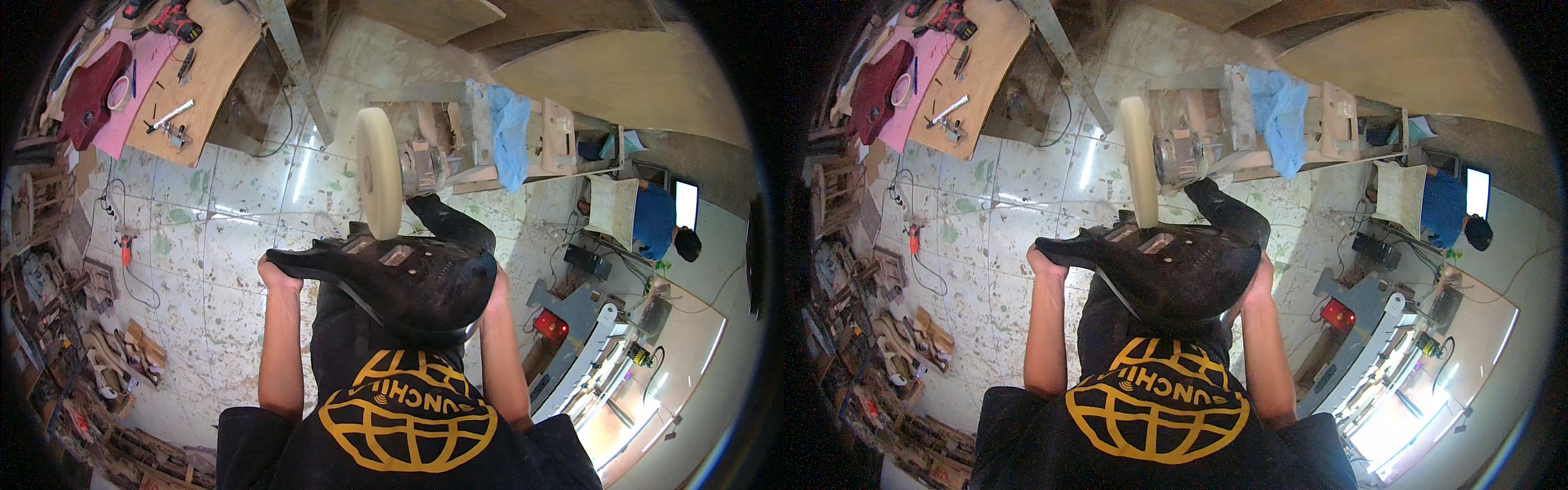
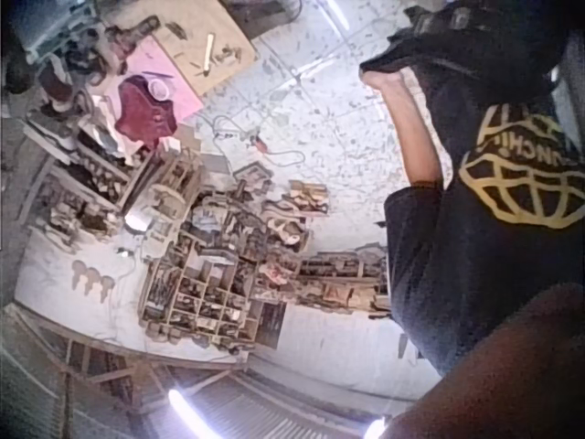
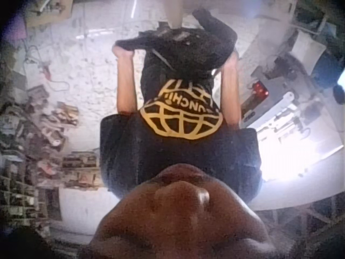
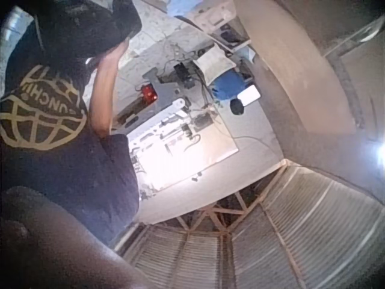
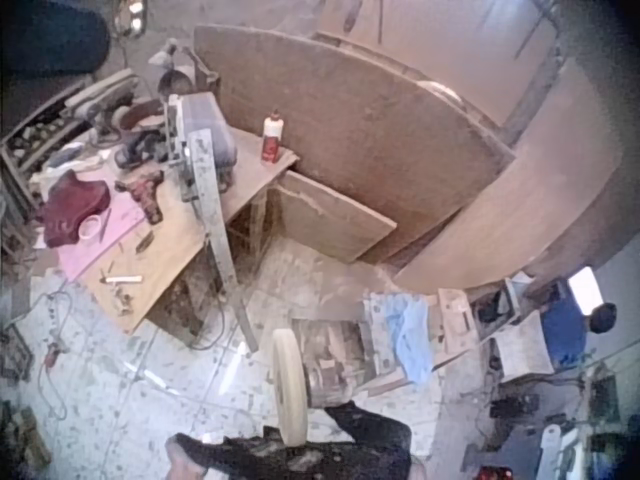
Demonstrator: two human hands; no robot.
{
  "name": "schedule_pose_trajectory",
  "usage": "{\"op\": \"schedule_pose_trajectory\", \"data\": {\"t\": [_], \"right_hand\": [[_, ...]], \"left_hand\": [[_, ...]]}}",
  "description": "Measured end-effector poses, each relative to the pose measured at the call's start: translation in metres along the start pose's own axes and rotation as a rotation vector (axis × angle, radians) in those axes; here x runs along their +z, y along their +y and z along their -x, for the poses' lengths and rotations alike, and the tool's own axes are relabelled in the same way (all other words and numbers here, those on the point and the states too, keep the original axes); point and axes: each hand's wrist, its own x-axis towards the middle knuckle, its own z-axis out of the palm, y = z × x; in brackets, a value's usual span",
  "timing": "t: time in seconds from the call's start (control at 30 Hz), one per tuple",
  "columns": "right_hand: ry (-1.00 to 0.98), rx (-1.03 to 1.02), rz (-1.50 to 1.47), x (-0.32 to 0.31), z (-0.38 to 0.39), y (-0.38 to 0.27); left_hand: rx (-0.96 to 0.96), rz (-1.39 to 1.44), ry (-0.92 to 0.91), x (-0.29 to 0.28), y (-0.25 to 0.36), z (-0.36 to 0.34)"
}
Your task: The person holds a guitar body against a large rotating buffing wheel, moving the guitar to polish different parts of its surface.
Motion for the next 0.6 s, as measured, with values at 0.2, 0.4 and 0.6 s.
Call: {"op": "schedule_pose_trajectory", "data": {"t": [0.2, 0.4, 0.6], "right_hand": [[0.054, 0.008, 0.014, -0.007, -0.034, 0.008], [0.065, 0.001, 0.015, -0.002, -0.038, 0.006], [0.043, -0.004, -0.012, -0.004, -0.046, -0.002]], "left_hand": [[0.028, -0.012, 0.02, 0.005, 0.001, -0.018], [-0.036, 0.05, -0.131, 0.003, -0.013, -0.045], [-0.067, 0.037, -0.12, 0.01, -0.033, -0.06]]}}
